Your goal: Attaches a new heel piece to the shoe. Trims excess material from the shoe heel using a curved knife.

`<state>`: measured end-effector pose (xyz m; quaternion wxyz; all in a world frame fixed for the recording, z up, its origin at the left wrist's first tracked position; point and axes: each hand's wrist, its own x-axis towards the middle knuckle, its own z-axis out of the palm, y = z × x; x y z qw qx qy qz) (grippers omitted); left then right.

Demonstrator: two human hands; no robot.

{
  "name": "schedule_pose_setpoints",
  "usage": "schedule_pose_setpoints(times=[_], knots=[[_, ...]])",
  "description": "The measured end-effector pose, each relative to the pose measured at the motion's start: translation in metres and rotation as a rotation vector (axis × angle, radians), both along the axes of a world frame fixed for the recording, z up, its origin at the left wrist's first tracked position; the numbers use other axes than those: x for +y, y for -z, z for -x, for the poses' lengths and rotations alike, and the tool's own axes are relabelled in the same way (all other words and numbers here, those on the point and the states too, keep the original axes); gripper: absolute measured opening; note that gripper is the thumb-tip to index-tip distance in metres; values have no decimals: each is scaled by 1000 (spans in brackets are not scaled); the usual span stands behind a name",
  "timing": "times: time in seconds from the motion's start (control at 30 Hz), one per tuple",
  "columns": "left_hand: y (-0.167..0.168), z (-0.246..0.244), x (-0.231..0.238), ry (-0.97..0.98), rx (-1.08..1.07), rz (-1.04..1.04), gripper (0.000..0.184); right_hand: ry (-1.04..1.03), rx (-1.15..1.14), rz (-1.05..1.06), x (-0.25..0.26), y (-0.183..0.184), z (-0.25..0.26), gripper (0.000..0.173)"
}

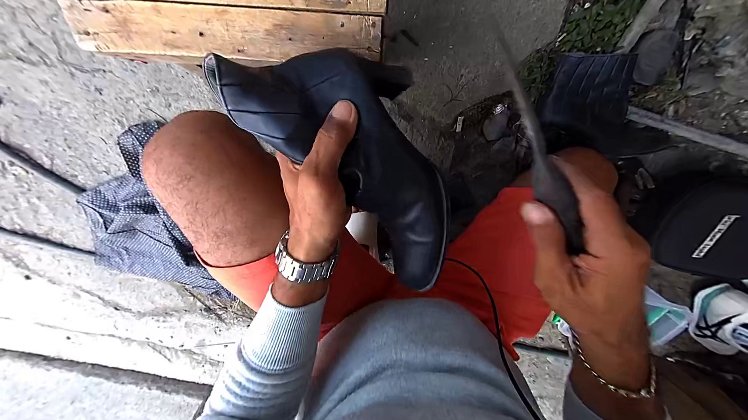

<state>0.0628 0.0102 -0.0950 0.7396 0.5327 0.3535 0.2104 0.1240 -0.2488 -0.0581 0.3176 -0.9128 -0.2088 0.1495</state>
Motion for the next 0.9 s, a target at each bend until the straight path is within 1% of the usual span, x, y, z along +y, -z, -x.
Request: schedule_pose_setpoints(times=[0.07, 0.13, 0.17, 0.23, 0.3, 0.43, 0.5, 0.63, 0.73, 0.9], knots=[[-9, 9, 4, 107, -14, -104, 30, 12, -14, 0, -15, -1, 1, 52], [-10, 5, 9, 79, 15, -166, 31, -24, -18, 32, -22, 1, 4, 53], [-9, 3, 12, 51, 32, -154, 30, -46, -19, 49, -22, 2, 6, 52], [-9, 0, 18, 9, 20, -65, 25, -76, 8, 44, -18, 6, 13, 52], [-9, 2, 20, 1, -2, -32, 24, -90, 52, 18, -10, 10, 21, 51], [-9, 6, 15, 23, 6, -97, 27, -94, 57, -10, 5, 14, 33, 51], [-7, 3, 14, -2, 9, -86, 28, -92, 38, -11, 11, 15, 36, 51], [-8, 8, 13, 24, 1, -85, 30, -83, 17, -9, 17, 16, 37, 50], [-8, 8, 11, 20, -2, -87, 28, -83, 13, -8, 20, 16, 39, 50], [-8, 9, 10, 5, -3, -69, 31, -94, -2, 8, 23, 17, 41, 50]])
